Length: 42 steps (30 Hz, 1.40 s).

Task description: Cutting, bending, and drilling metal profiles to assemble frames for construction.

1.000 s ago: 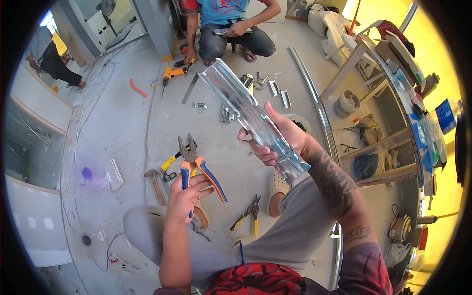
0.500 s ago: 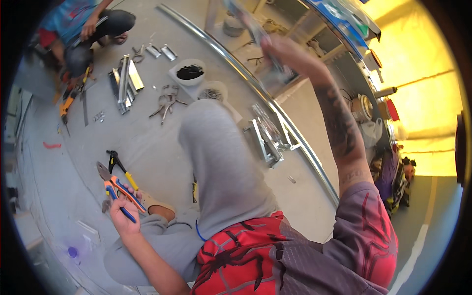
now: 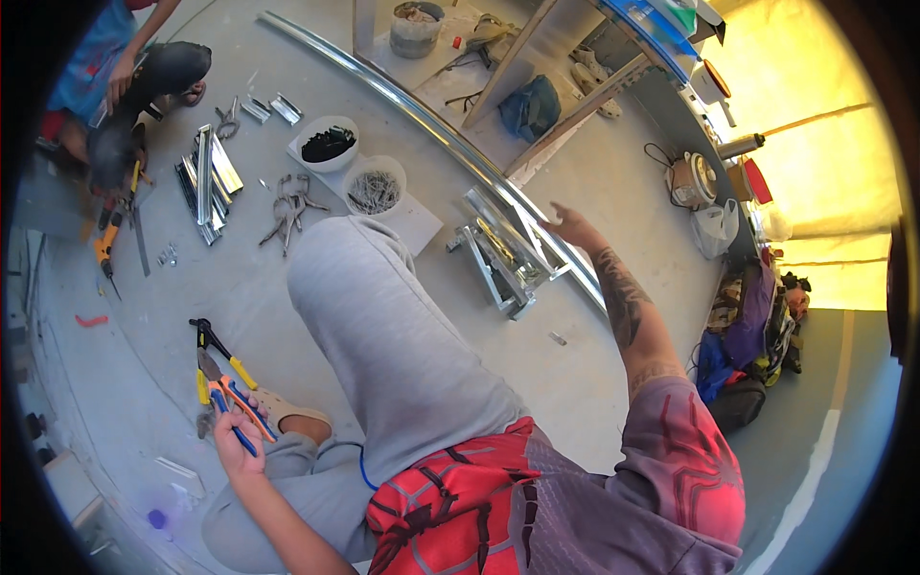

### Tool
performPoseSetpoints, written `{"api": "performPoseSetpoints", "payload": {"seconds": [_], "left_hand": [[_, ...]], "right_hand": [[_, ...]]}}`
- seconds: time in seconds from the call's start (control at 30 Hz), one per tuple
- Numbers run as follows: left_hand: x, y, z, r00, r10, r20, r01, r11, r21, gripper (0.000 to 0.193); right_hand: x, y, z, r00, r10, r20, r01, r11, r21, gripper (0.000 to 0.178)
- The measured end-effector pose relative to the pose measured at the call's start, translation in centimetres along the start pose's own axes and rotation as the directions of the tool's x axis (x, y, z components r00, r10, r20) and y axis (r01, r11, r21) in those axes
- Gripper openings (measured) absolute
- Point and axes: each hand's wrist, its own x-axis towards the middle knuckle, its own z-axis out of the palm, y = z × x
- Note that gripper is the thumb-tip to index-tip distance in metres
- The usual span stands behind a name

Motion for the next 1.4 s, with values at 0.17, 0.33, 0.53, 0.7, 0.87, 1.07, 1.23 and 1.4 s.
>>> {"api": "performPoseSetpoints", "payload": {"seconds": [0.17, 0.33, 0.53, 0.7, 0.87, 1.07, 1.23, 1.4], "left_hand": [[0.9, -0.8, 0.3, 0.995, -0.099, 0.001, 0.099, 0.995, 0.006, 0.03], [15.9, -11.9, -3.8, 0.927, -0.07, -0.369, 0.308, 0.704, 0.64, 0.042], [14.7, -24.5, -12.7, 0.927, 0.042, -0.372, 0.352, 0.243, 0.904, 0.058], [14.2, -23.8, -9.0, 0.828, -0.141, -0.543, 0.545, -0.023, 0.838, 0.076], [19.5, -17.7, -3.7, 0.921, 0.375, -0.104, 0.112, -0.001, 0.994, 0.06], [37.5, -4.3, 2.7, 0.853, 0.522, 0.003, 0.048, -0.085, 0.995, 0.052], [47.0, 5.4, 6.0, 0.705, 0.706, 0.057, 0.091, -0.17, 0.981, 0.075], [51.3, 7.7, 9.6, 0.814, 0.58, -0.032, 0.156, -0.165, 0.974, 0.079]], "right_hand": [[-1.0, -12.4, -3.1, 0.875, -0.431, -0.222, 0.464, 0.876, 0.128, 0.048], [-7.1, -38.3, -7.4, 0.352, -0.884, -0.307, 0.924, 0.382, -0.038, 0.04], [-10.3, -54.8, -1.5, 0.094, -0.992, 0.08, 0.995, 0.09, -0.048, 0.049], [-11.8, -51.7, 3.2, 0.325, -0.546, 0.772, 0.94, 0.276, -0.2, 0.058], [-14.6, -51.8, 6.3, 0.055, -0.751, 0.658, 0.998, 0.019, -0.062, 0.065], [-15.5, -52.4, 4.2, 0.127, -0.796, 0.591, 0.987, 0.043, -0.154, 0.056], [-14.8, -52.4, 2.7, 0.189, -0.927, 0.325, 0.971, 0.126, -0.205, 0.043], [-14.1, -52.2, 2.4, 0.338, -0.821, 0.46, 0.935, 0.239, -0.261, 0.045]]}}
